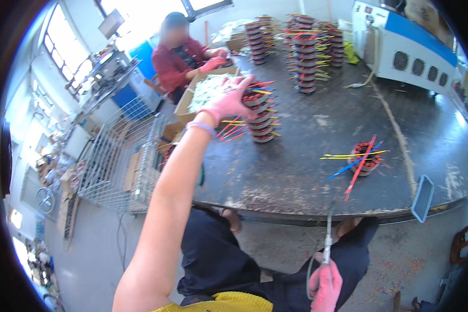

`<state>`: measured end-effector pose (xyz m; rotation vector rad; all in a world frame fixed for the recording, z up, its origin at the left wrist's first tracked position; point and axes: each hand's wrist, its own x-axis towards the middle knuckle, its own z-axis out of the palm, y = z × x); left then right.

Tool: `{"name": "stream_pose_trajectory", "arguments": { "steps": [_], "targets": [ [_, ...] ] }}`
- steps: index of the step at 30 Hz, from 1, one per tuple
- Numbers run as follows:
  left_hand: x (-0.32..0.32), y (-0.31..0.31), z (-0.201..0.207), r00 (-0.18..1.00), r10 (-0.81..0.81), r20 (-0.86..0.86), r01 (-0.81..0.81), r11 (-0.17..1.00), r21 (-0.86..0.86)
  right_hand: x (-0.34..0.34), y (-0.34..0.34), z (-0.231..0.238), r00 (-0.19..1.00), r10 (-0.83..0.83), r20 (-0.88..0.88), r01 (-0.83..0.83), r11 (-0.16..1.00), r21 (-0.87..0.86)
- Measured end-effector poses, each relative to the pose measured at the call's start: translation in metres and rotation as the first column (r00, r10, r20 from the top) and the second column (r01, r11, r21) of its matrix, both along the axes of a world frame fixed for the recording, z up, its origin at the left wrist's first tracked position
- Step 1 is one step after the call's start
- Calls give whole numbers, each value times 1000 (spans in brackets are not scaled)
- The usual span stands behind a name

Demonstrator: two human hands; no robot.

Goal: The person solders and manages wires on motor stators. They use a soldering iron to connect colorful wires to the stator ring, then place the finished components into stacks on a workbench.

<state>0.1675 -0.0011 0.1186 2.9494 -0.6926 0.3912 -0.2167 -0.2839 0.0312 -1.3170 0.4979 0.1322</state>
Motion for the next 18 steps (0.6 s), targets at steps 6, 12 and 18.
{"name": "stream_pose_trajectory", "arguments": {
  "steps": [6, 12, 18],
  "targets": [
    [6, 9, -10, 1000, 19, -21, -18, 998, 54, -5, -6, 0, 999, -4, 36, 5, 1000, -28],
    [-2, -2, -4, 993, 101, -52, -99, 994, 42, -11, -12, -5, 994, 5, 106, -5, 1000, -1],
    [1, 2, -9, 997, 71, -11, -71, 997, -15, -21, -23, -21, 992, -23, 124, 8, 993, 116]
  ]
}}
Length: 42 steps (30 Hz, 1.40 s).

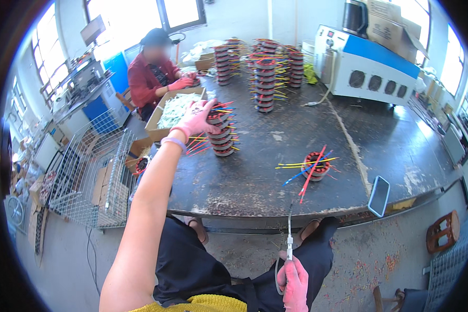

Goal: The person solders and manages wires on motor stators. They use a soldering iron to connect colorful wires to the stator ring, then place the finished components into stacks on a workbench.

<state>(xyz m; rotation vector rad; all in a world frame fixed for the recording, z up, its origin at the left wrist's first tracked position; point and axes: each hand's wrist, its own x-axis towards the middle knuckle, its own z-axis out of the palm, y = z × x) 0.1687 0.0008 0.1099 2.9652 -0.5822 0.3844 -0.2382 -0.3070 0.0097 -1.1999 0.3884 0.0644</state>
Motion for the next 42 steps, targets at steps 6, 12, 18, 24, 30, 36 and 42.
{"name": "stream_pose_trajectory", "arguments": {
  "steps": [6, 12, 18, 24, 30, 36, 42],
  "targets": [
    [-4, 5, -6, 998, 65, 12, -64, 997, -35, -5, -3, 13, 1000, 2, 29, 0, 997, -71],
    [3, 8, -7, 999, 44, 7, -43, 997, -58, 0, -1, 18, 1000, 30, 6, -29, 995, -90],
    [-2, 1, -5, 999, 43, -5, -43, 999, -31, 1, 2, 17, 1000, -8, 2, 9, 999, -46],
    [-5, 6, -1, 1000, 13, 8, -14, 997, 77, 3, 4, 19, 1000, 29, -12, -29, 996, -79],
    [-11, -7, 14, 998, 58, -5, -57, 991, 117, 0, 1, 11, 999, 53, 2, -52, 998, -45],
    [-49, -40, 19, 937, -81, 341, 155, 968, -196, -6, -11, 15, 1000, -5, -3, 5, 1000, 28],
    [-94, -192, -27, 879, -476, 22, 452, 820, -352, -9, -31, -2, 996, -88, -14, 89, 990, 105]
  ]
}}
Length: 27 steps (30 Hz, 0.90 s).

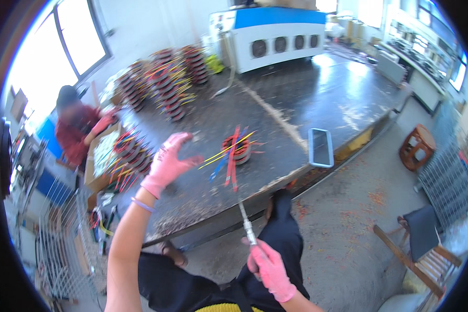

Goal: The person solders and manages wires on motor stators. They use a soldering iron to connect colorful wires to the stator ring, then place the finished components into stacks on a workbench.

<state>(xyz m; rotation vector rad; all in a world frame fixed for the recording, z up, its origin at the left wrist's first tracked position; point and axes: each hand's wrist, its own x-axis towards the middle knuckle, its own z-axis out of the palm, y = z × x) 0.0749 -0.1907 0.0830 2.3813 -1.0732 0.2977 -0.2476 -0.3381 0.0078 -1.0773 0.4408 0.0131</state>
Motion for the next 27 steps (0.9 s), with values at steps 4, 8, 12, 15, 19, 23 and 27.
{"name": "stream_pose_trajectory", "arguments": {
  "steps": [4, 8, 12, 15, 19, 23, 27],
  "targets": [
    [17, -75, -43, 989, 79, -128, -61, 988, 141, 3, -2, -7, 998, 4, 56, -7, 999, 51],
    [20, -125, -65, 968, 189, -164, -124, 932, 341, -1, -16, -13, 998, -28, 61, 18, 987, 163],
    [26, -119, -70, 965, 209, -161, -160, 948, 275, -2, -20, -10, 997, -37, 72, 22, 980, 197],
    [21, -97, -63, 986, 105, -130, -93, 992, 90, -9, -26, -5, 999, -30, 46, 21, 982, 187],
    [-13, -23, -37, 994, 7, -108, -10, 1000, -27, -13, -16, 2, 998, 14, 55, -24, 982, 189],
    [-46, 80, -40, 976, 51, -213, -35, 996, 78, -8, 12, 2, 995, 96, 22, -98, 984, 146],
    [-70, 154, -52, 956, 68, -287, -23, 987, 156, 0, 44, -8, 974, 223, -39, -218, 970, 108]
  ]
}}
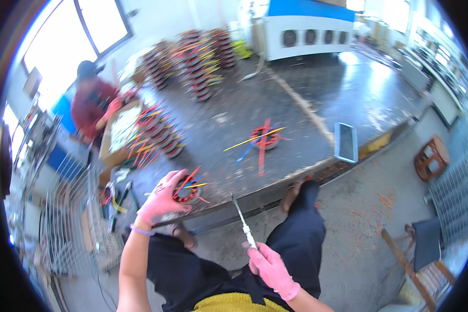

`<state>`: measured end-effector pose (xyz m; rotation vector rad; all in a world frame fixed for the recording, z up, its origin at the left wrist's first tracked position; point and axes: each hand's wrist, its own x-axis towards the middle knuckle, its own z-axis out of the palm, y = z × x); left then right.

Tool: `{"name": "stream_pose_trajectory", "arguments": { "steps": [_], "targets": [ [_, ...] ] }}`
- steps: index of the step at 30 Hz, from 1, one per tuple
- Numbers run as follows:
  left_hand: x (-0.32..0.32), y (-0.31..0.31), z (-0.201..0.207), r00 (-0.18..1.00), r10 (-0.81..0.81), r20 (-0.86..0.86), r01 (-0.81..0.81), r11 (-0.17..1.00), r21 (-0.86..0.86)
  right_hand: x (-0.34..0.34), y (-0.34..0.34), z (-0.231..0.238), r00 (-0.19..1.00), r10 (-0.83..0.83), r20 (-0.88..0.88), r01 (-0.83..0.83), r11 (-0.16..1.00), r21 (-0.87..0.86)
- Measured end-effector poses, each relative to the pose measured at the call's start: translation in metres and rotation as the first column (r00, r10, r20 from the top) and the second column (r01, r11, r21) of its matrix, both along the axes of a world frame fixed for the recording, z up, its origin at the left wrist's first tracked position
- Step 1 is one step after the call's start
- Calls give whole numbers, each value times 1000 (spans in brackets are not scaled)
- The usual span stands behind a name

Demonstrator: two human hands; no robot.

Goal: The person solders and manages wires on motor stators. They use a soldering iron to connect colorful wires to the stator ring, then place the finished components into stacks on a workbench.

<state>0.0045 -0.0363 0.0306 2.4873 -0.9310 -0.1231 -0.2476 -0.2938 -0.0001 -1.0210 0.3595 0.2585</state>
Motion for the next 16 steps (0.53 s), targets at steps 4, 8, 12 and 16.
{"name": "stream_pose_trajectory", "arguments": {
  "steps": [4, 8, 12, 16],
  "targets": [
    [-10, 38, -18, 1000, -20, 23, 19, 999, 45, 10, 26, 0, 988, 134, -72, -138, 989, -55],
    [-10, 53, -38, 995, -29, 96, 26, 999, 38, 19, 41, -8, 974, 178, -139, -194, 975, -109],
    [-11, 48, -41, 995, 12, 98, -12, 1000, -4, 21, 47, -13, 967, 179, -180, -200, 974, -105],
    [-10, 47, -34, 997, 58, 41, -60, 997, 53, 22, 52, -24, 960, 200, -197, -222, 970, -98]
  ]
}}
